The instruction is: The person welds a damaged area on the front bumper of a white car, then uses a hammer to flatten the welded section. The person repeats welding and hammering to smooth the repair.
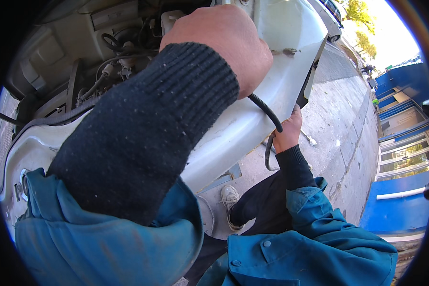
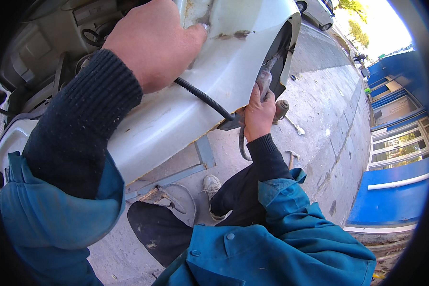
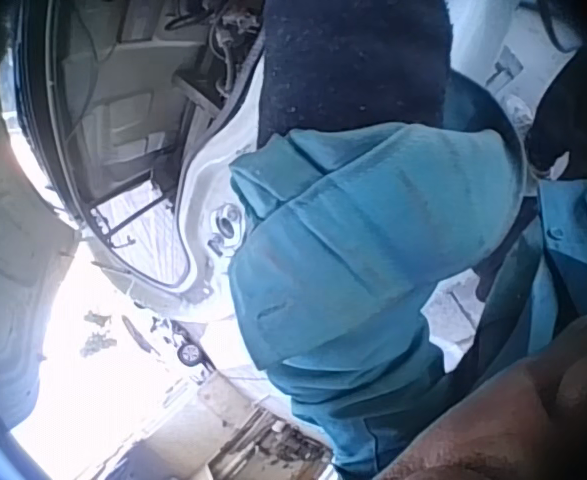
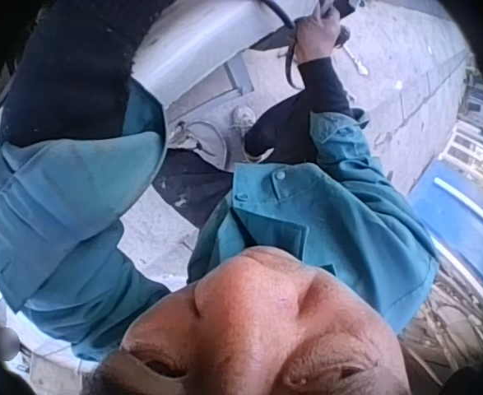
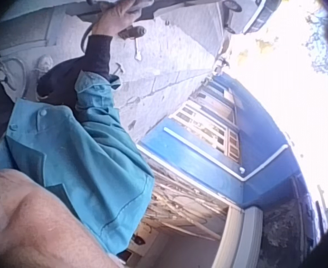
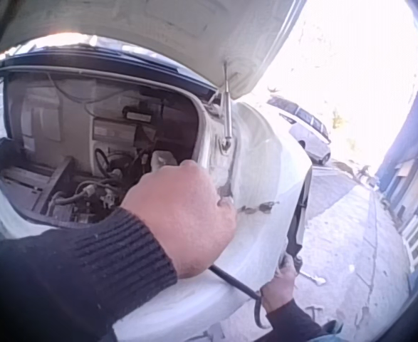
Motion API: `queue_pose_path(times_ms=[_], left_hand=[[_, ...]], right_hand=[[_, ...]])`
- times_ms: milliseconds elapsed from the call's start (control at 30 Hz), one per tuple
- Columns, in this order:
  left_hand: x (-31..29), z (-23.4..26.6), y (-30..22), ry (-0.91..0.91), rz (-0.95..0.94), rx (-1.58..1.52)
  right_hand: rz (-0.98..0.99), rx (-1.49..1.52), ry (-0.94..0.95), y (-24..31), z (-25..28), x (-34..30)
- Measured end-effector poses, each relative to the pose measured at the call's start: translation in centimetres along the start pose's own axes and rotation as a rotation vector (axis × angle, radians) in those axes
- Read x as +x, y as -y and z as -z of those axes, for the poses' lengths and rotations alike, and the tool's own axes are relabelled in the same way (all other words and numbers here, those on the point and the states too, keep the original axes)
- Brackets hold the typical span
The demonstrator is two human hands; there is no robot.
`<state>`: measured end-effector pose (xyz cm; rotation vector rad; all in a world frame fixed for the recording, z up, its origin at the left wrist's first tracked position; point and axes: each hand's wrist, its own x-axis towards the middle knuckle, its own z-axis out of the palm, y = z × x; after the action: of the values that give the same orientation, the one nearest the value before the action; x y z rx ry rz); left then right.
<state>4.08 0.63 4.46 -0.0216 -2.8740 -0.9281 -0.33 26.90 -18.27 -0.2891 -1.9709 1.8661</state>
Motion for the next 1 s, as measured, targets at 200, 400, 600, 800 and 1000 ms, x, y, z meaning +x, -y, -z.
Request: queue_pose_path(times_ms=[200, 400, 600, 800, 1000], left_hand=[[-0.2, 0.0, 0.1, -0.006, -0.015, -0.001], [0.1, 0.6, 0.1, 0.066, -0.001, -0.022], [0.9, 1.6, 0.3, 0.162, 0.022, -0.071], [-0.2, 0.1, -1.2, 0.021, 0.075, 0.034], [0.6, 0.9, -0.1, 0.104, 0.040, -0.005]], right_hand=[[0.021, 0.039, -0.003, -0.2, -0.2, 0.2], [0.021, -0.007, 0.004, 0.0, 0.0, 0.1], [0.034, -0.021, 0.010, -0.1, 0.0, 0.1], [0.032, -0.021, 0.008, -0.2, 0.0, 0.1], [0.008, 0.026, -0.015, 0.3, -0.2, -0.2]])
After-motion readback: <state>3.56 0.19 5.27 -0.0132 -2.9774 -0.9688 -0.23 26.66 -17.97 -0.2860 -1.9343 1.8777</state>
